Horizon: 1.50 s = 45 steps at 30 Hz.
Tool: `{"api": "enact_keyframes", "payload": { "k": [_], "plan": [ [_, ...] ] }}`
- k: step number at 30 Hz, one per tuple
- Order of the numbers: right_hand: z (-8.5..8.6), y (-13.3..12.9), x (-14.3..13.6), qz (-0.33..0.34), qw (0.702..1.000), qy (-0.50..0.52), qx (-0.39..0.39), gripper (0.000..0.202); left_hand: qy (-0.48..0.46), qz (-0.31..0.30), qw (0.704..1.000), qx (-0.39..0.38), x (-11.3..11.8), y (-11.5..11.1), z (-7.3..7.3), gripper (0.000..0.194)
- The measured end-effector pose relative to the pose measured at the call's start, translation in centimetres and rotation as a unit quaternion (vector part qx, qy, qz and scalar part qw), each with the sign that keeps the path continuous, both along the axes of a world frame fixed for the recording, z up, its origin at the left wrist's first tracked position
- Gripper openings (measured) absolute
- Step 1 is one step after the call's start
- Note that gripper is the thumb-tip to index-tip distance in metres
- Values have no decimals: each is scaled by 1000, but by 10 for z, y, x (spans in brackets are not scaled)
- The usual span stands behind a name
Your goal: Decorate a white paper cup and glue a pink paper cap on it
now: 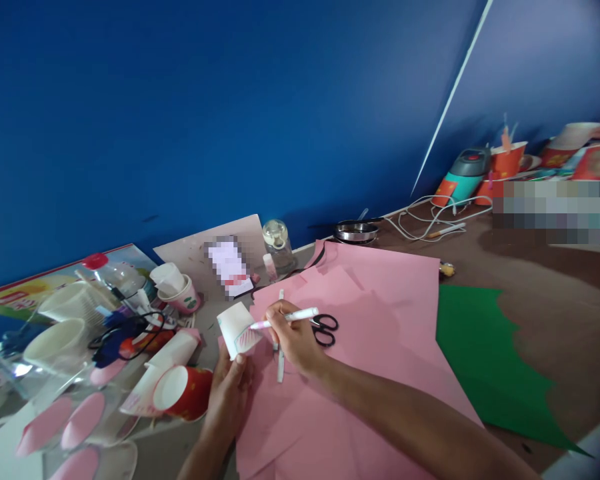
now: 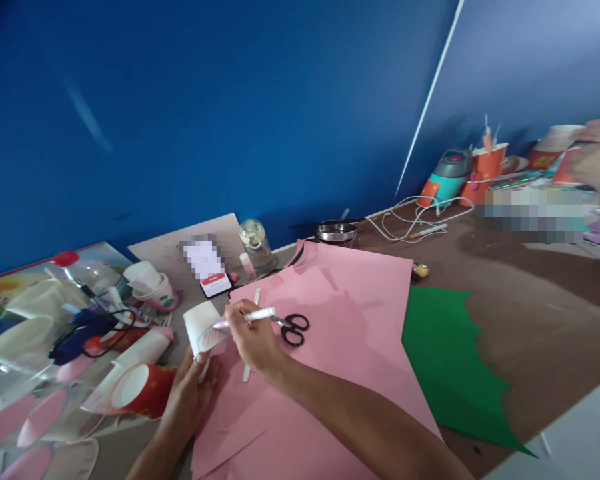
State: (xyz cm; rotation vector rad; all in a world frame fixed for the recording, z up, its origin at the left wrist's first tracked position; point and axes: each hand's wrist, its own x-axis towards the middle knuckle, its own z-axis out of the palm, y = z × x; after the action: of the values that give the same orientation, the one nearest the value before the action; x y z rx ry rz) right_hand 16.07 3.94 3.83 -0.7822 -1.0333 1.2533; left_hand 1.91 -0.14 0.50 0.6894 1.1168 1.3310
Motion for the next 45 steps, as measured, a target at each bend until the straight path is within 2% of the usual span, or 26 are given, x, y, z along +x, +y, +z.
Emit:
{"api": "enact_keyframes", "payload": {
  "k": [9,26,36,45],
  "plan": [
    [1,1,2,-11,999,-33,1,33,0,2,1000,2,-1,0,-2,39],
    [0,1,2,-5,1000,-29,2,32,-9,-9,1000,10,-2,1,-4,37],
    [-1,1,1,-12,1000,-9,-12,36,1,-4,1000,0,3,0,4,43],
    [1,-3,0,4,999,-40,-5,34,22,-10,999,25,2,-1,2,40]
  ]
}}
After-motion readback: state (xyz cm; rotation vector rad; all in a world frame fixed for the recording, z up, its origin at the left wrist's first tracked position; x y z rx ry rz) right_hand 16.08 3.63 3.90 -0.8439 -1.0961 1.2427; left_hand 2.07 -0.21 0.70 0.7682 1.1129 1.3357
